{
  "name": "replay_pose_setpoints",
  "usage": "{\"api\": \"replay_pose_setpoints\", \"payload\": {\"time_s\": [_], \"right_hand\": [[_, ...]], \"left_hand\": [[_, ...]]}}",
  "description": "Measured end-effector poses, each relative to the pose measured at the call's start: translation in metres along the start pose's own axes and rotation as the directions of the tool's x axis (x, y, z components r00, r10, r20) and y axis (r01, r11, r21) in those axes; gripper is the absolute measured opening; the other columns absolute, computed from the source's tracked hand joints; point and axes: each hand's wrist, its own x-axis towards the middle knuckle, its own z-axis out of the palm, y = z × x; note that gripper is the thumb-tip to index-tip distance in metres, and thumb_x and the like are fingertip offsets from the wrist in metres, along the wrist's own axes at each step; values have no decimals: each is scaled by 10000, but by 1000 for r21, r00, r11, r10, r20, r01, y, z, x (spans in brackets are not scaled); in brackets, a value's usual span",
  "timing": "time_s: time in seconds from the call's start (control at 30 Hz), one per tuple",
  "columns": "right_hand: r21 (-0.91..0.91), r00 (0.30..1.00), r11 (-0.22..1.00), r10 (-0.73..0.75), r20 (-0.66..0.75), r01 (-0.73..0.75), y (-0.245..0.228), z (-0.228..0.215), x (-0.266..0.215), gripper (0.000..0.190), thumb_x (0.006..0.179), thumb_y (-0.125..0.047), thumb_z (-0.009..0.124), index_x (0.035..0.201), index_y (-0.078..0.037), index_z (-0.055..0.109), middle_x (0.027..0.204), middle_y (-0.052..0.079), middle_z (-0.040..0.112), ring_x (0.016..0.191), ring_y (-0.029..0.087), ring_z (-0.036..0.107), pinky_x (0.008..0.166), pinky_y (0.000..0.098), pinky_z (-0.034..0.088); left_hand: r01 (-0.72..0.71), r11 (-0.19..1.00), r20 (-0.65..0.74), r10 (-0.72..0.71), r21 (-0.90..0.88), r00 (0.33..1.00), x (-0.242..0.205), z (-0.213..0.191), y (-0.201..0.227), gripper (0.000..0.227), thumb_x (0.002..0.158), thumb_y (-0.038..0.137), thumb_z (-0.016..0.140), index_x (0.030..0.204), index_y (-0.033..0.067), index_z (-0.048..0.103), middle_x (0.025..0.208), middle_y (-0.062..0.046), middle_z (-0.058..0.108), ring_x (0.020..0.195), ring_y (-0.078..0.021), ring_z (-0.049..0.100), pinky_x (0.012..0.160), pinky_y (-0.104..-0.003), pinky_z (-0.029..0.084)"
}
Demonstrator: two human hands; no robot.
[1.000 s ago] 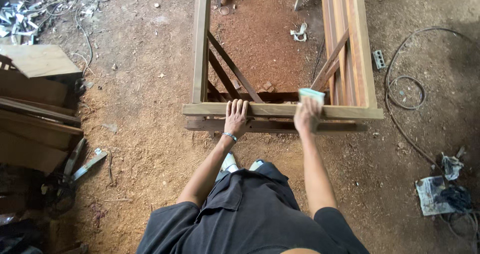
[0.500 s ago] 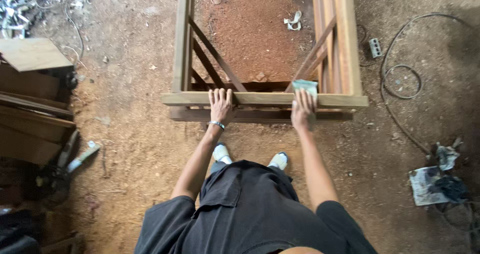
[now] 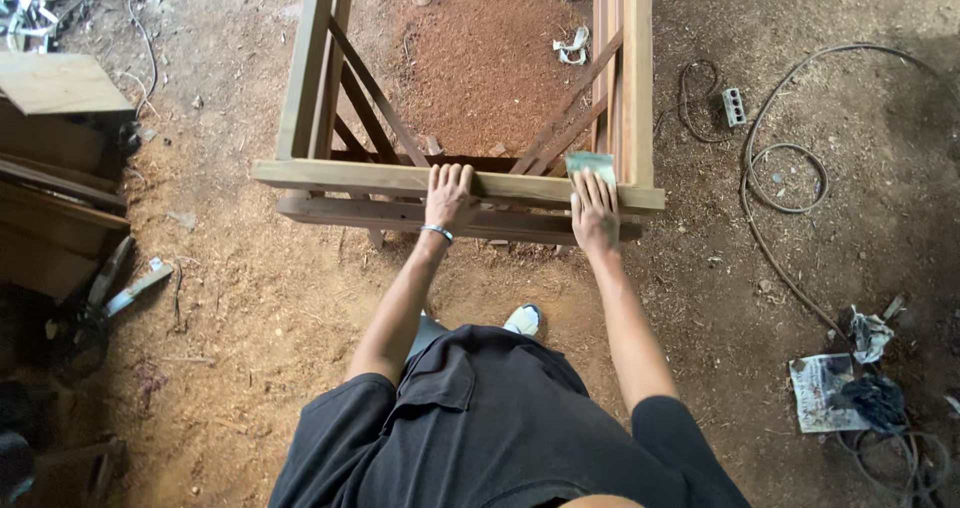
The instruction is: The person sands the surface of a wooden frame by hand using a piece of sandpaper.
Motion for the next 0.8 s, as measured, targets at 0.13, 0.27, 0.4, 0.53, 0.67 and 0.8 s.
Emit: {"api": "replay_pose_setpoints", "payload": {"time_s": [0.13, 0.27, 0.4, 0.53, 0.67, 0.8], "right_hand": [[-9, 984, 989, 150, 101, -150, -3, 32, 22, 463, 1144, -344, 354, 1501, -90, 503, 1564, 110, 505, 1491, 254, 420, 1314, 457, 235], [38, 993, 999, 14, 120, -19, -25, 38, 7, 515, 1117, -355, 333, 1550, -98, 437, 1625, 103, 408, 1524, 264, 311, 1290, 466, 160], [46, 992, 996, -79, 93, 75, 2, -1, -21, 525, 1141, -331, 299, 1605, -97, 375, 1686, 119, 331, 1571, 278, 261, 1316, 477, 134], [4, 992, 993, 120, 50, -120, 24, -13, -14, 520, 1127, -349, 300, 1590, -130, 385, 1663, 104, 344, 1547, 284, 277, 1297, 488, 134], [-69, 954, 961, 275, 122, -268, -4, 17, 20, 492, 1142, -358, 303, 1566, -136, 416, 1639, 75, 380, 1543, 276, 303, 1313, 497, 149], [74, 995, 994, 72, 75, -78, -49, 21, 11, 485, 1122, -324, 335, 1536, -103, 455, 1607, 105, 437, 1513, 305, 347, 1281, 504, 185]], "left_hand": [[17, 999, -82, -19, -27, 996, -5, -3, 5, 875, 745, 410, 844, 1431, 30, 454, 1351, -165, 529, 1353, -336, 446, 1236, -531, 235], [59, 997, -113, -65, -58, 991, -10, -10, 14, 897, 720, 398, 858, 1430, 29, 453, 1372, -173, 520, 1373, -346, 431, 1248, -522, 219], [51, 997, -102, -57, -60, 993, -8, -13, 13, 876, 747, 383, 855, 1446, 43, 451, 1382, -163, 512, 1388, -345, 416, 1258, -523, 211], [23, 997, -95, -29, -73, 995, -4, -13, 12, 900, 735, 408, 858, 1443, 40, 442, 1379, -168, 503, 1386, -356, 407, 1248, -535, 202], [22, 995, -106, -32, -95, 994, -5, -13, 11, 905, 742, 438, 856, 1436, 32, 440, 1364, -180, 501, 1371, -370, 408, 1238, -544, 200], [-26, 993, -106, 13, -119, 994, -11, -18, 1, 822, 777, 414, 828, 1435, 78, 467, 1370, -141, 529, 1376, -335, 440, 1264, -526, 224]]}}
